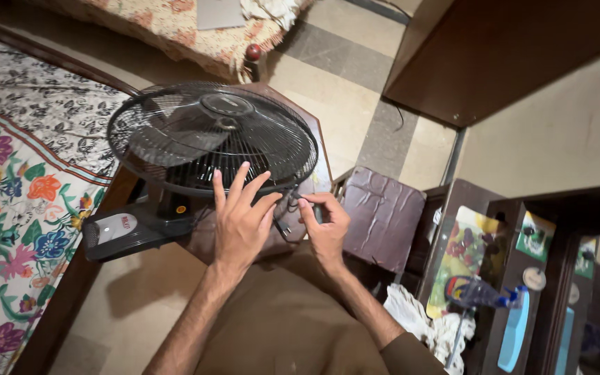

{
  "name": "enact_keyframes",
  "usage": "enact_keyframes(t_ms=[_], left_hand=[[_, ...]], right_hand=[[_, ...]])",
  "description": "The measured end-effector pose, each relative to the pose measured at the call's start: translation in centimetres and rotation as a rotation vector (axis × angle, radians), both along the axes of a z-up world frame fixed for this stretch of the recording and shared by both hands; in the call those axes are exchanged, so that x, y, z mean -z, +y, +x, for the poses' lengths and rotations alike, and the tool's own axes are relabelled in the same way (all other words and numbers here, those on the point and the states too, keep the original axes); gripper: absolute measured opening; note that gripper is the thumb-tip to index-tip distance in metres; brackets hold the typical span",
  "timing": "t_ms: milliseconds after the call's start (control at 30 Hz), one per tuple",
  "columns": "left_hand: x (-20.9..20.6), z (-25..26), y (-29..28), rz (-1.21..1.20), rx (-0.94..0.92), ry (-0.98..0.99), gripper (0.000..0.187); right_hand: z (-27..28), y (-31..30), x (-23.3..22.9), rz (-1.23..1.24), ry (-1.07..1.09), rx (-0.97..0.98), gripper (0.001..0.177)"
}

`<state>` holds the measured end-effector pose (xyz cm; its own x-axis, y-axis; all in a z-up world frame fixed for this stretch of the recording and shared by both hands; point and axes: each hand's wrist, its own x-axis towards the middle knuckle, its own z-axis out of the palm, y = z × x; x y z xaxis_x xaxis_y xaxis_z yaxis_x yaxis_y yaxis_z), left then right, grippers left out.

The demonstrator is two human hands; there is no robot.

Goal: The person disassembles a table fan by removing the front grille, then the fan blades, and finally the rear grille. They place each component on the nearby bed.

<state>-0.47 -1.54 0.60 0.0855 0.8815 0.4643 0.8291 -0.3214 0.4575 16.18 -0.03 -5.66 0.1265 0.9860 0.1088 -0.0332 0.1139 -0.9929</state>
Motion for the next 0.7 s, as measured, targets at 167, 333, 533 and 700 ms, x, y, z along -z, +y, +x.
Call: enact_keyframes(t_ms=[167,333,533,700], left_hand=[[0.2,0.3,-1.9,-0.033,0.059,-0.083,0.024],[-0.2,0.4,-2.2,-0.041,0.112,-0.058,0.027],[-0.6,1.1,-3.3,-0.045,0.326,-0.079,0.027],[-0.7,2.0,-5.7,-0.14,0.507,-0.26,0.027]], right_hand=[[0.0,-1.9,-0.4,-0.04,0.05,-0.012,0.013],[0.9,-4.1,-0.4,-0.14,0.106,0.012,0.013],[1.3,-8.2,0.3,-0.11,0.141,0.096,0.011],[1.3,-13.0,-0.5,-0.091,0.156,0.176,0.013]])
